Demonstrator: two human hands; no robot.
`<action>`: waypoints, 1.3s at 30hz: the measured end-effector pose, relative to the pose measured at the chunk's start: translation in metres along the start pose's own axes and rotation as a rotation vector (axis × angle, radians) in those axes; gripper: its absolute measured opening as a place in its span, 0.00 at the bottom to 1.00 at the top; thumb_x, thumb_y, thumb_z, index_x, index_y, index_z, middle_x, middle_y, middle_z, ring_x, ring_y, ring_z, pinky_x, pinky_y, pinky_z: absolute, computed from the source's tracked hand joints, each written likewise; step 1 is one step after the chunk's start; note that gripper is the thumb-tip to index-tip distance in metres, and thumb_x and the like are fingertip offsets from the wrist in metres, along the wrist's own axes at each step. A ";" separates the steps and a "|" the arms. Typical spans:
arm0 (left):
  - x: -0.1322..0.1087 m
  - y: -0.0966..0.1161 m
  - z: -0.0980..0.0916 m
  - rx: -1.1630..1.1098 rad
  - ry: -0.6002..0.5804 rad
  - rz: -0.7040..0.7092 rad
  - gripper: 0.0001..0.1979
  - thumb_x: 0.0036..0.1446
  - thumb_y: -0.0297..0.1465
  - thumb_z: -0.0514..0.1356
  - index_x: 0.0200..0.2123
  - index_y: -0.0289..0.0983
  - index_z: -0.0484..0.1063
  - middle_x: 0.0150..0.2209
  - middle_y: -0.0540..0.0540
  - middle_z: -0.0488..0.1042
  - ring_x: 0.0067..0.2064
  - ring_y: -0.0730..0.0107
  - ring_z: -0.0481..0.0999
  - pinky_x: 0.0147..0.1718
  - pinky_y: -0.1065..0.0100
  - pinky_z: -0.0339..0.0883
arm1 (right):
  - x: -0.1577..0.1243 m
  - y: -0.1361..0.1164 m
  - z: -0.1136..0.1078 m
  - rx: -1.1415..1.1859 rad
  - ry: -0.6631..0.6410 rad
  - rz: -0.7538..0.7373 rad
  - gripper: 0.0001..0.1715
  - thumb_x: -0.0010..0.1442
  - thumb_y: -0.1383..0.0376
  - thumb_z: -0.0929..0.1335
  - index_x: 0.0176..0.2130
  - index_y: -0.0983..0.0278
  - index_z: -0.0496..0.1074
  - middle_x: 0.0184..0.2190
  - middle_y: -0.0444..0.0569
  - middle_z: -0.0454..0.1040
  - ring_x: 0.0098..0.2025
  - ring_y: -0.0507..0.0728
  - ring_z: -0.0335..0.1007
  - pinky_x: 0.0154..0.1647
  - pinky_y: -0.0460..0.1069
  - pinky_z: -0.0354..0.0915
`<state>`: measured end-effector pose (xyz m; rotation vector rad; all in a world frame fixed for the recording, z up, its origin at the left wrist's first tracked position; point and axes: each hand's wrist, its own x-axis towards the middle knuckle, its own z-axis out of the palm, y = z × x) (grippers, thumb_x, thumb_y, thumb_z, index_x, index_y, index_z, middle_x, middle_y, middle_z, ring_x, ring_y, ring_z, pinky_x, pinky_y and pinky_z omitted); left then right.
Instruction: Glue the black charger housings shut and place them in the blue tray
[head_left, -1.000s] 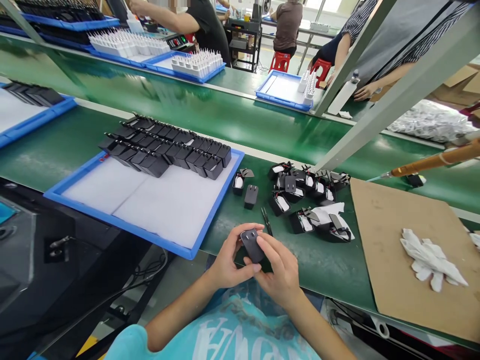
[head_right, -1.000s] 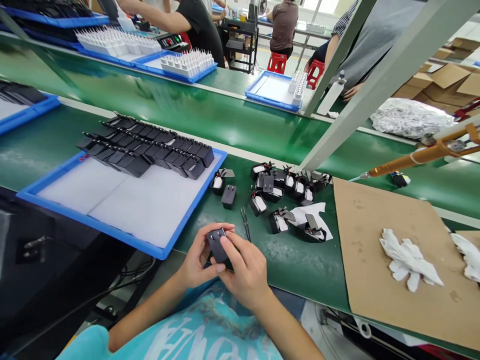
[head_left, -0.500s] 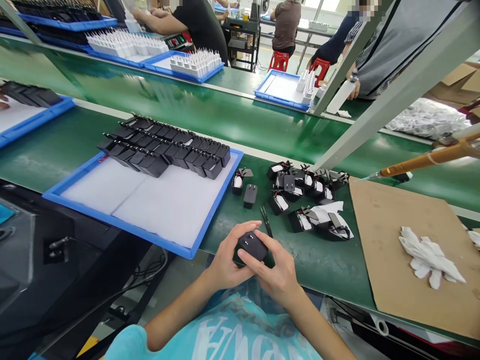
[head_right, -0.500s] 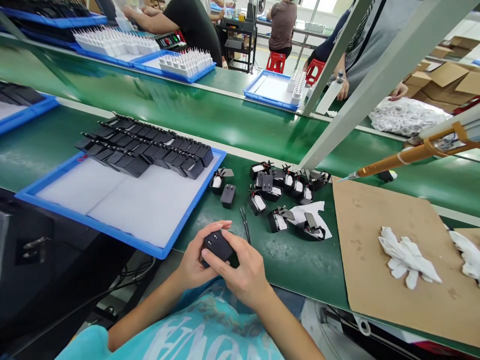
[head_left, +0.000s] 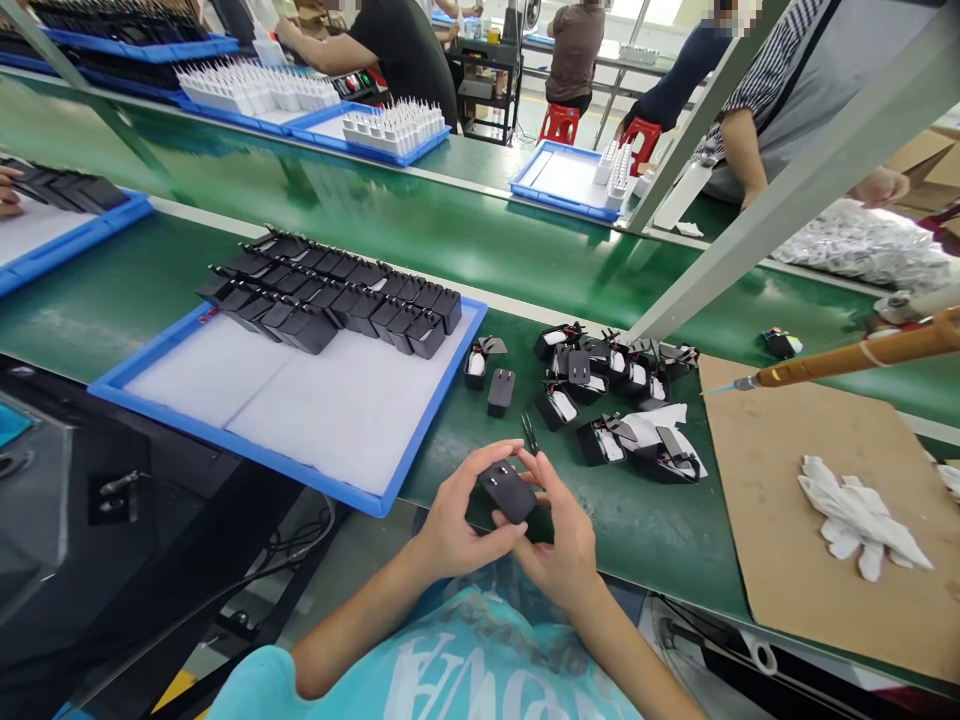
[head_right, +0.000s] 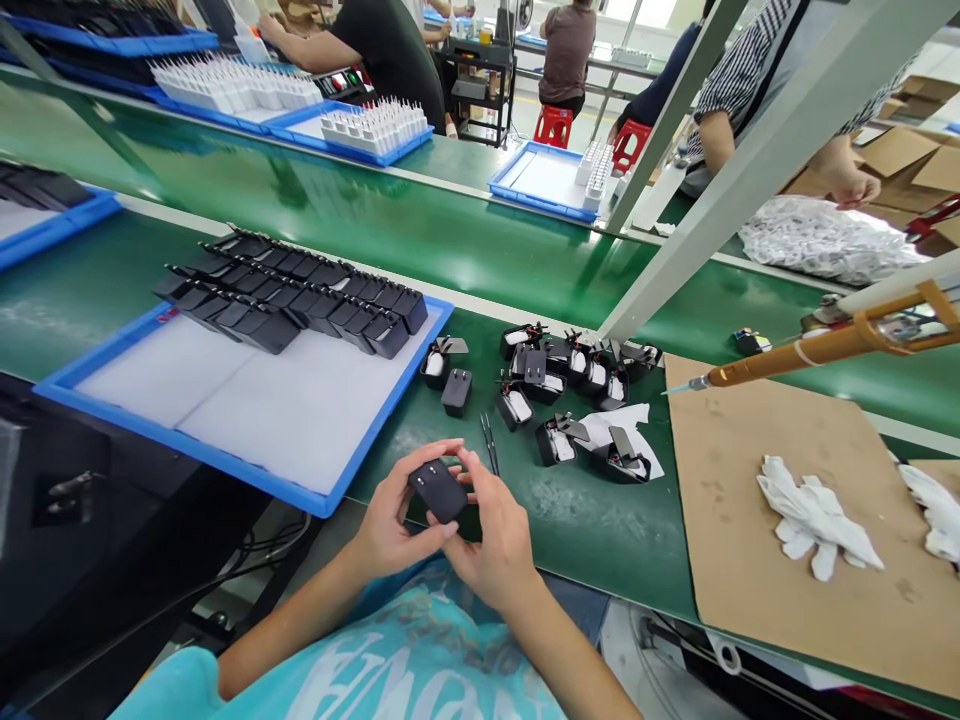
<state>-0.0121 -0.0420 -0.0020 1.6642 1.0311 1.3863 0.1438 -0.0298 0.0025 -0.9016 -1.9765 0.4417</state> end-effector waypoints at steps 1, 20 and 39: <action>0.001 0.001 0.000 0.007 -0.004 -0.014 0.36 0.52 0.27 0.65 0.62 0.45 0.56 0.61 0.40 0.64 0.59 0.53 0.67 0.58 0.53 0.64 | -0.001 0.001 0.000 0.012 -0.009 0.012 0.45 0.59 0.67 0.70 0.68 0.65 0.47 0.55 0.61 0.72 0.48 0.58 0.75 0.41 0.51 0.77; 0.012 0.004 -0.008 0.135 -0.015 0.042 0.36 0.53 0.33 0.68 0.63 0.45 0.58 0.61 0.39 0.64 0.56 0.56 0.67 0.54 0.55 0.63 | 0.016 -0.011 0.006 1.245 0.176 1.129 0.22 0.56 0.51 0.70 0.44 0.61 0.77 0.39 0.49 0.79 0.34 0.55 0.75 0.36 0.50 0.73; -0.002 -0.015 -0.017 -0.203 -0.108 -0.022 0.38 0.50 0.24 0.68 0.62 0.46 0.58 0.65 0.38 0.59 0.65 0.52 0.60 0.57 0.59 0.65 | 0.003 -0.011 -0.001 1.024 0.156 0.948 0.21 0.62 0.51 0.66 0.50 0.55 0.76 0.56 0.49 0.72 0.44 0.57 0.74 0.36 0.49 0.73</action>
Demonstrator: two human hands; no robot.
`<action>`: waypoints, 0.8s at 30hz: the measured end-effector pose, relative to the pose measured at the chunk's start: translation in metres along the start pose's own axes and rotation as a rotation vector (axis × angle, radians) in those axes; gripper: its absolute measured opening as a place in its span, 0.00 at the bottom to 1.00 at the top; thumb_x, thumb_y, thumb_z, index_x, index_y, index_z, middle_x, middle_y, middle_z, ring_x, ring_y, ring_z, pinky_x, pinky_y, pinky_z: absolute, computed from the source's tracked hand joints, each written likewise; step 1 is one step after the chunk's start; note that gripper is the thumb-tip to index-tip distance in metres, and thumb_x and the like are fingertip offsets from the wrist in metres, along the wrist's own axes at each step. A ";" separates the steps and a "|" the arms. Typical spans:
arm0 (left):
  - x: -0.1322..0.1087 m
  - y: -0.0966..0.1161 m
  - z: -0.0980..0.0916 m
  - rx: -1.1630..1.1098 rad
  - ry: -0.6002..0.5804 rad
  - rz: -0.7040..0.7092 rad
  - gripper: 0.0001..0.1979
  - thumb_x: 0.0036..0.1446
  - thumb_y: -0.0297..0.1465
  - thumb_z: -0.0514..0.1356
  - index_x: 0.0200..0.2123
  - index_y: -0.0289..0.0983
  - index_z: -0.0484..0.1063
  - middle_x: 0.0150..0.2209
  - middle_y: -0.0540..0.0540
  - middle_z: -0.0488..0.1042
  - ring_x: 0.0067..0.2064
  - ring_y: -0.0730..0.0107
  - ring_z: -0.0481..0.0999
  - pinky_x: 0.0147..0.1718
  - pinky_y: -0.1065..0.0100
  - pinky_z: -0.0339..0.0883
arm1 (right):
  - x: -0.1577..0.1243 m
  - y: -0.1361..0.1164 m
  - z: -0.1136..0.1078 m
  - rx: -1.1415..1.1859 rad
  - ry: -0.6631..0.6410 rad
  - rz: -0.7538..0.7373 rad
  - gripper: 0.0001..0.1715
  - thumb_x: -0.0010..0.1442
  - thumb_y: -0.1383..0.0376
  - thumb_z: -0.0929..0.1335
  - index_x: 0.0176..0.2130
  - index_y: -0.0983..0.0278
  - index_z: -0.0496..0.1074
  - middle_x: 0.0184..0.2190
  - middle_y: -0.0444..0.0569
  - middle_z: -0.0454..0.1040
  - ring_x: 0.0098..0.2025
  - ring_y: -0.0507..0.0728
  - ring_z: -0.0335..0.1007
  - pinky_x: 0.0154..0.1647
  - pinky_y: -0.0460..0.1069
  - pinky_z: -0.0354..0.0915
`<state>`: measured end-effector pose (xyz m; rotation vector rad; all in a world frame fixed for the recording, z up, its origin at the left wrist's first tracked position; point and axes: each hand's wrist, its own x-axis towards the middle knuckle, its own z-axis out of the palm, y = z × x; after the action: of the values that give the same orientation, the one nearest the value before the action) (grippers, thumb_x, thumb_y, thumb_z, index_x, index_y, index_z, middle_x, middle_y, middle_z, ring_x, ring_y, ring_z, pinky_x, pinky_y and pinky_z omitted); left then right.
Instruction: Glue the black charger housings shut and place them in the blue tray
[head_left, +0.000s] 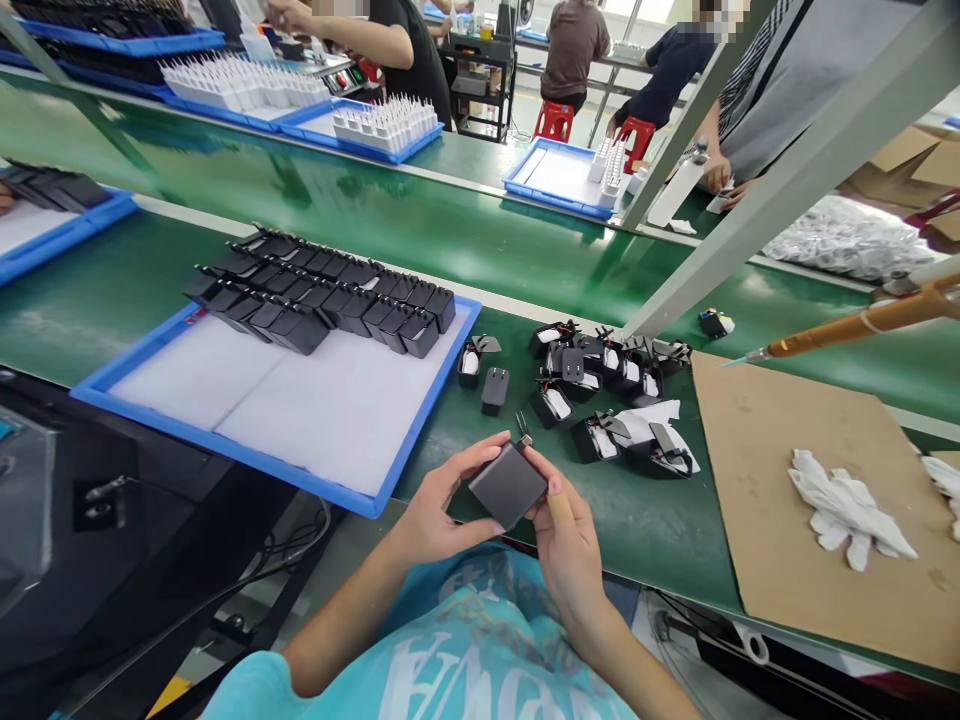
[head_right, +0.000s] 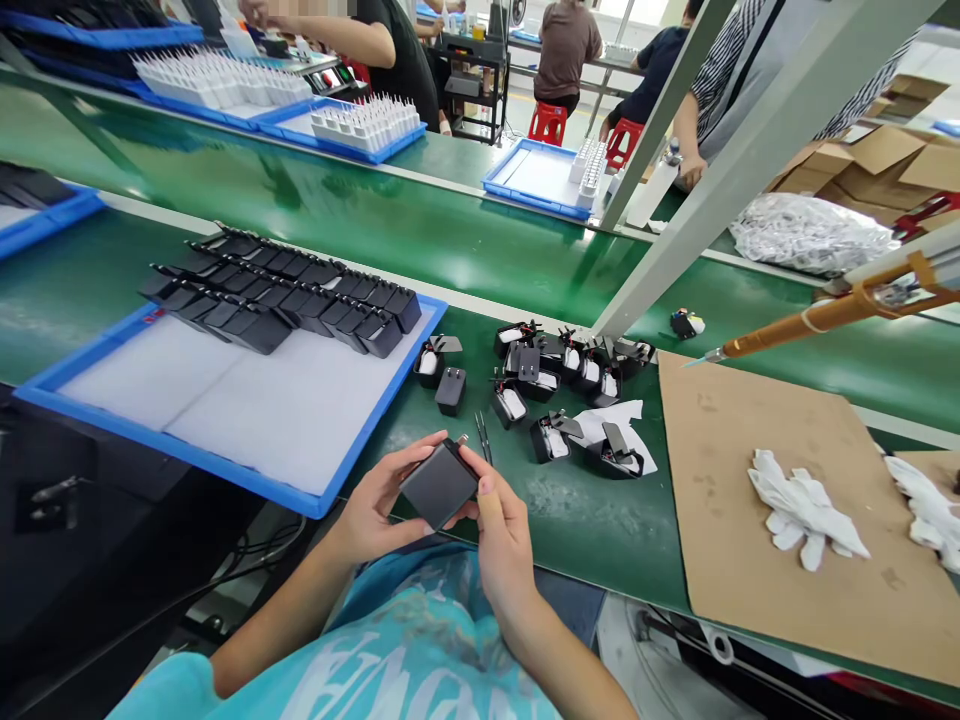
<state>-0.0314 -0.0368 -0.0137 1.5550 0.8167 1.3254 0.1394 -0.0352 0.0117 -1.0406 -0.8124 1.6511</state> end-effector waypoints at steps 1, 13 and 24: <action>0.001 0.000 0.001 -0.007 0.002 -0.003 0.39 0.49 0.25 0.69 0.62 0.46 0.58 0.65 0.38 0.59 0.65 0.52 0.61 0.57 0.58 0.65 | 0.000 0.000 0.000 0.003 0.007 0.001 0.20 0.62 0.51 0.66 0.49 0.55 0.76 0.55 0.49 0.73 0.44 0.56 0.73 0.36 0.49 0.73; 0.004 0.006 0.005 0.006 0.035 -0.087 0.39 0.48 0.34 0.71 0.62 0.46 0.59 0.63 0.39 0.61 0.63 0.51 0.63 0.58 0.56 0.63 | 0.004 -0.001 0.005 0.039 0.046 0.044 0.20 0.61 0.50 0.66 0.47 0.57 0.75 0.42 0.48 0.75 0.36 0.51 0.70 0.32 0.45 0.71; 0.014 0.016 0.023 -0.052 0.276 -0.306 0.23 0.52 0.33 0.67 0.51 0.42 0.65 0.56 0.40 0.68 0.56 0.56 0.70 0.49 0.60 0.70 | 0.000 0.007 0.006 -0.209 0.050 -0.059 0.20 0.61 0.53 0.66 0.50 0.56 0.74 0.53 0.50 0.71 0.45 0.56 0.72 0.37 0.48 0.73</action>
<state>-0.0070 -0.0352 0.0056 1.1646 1.1332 1.3359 0.1315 -0.0374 0.0077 -1.1864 -0.9891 1.5078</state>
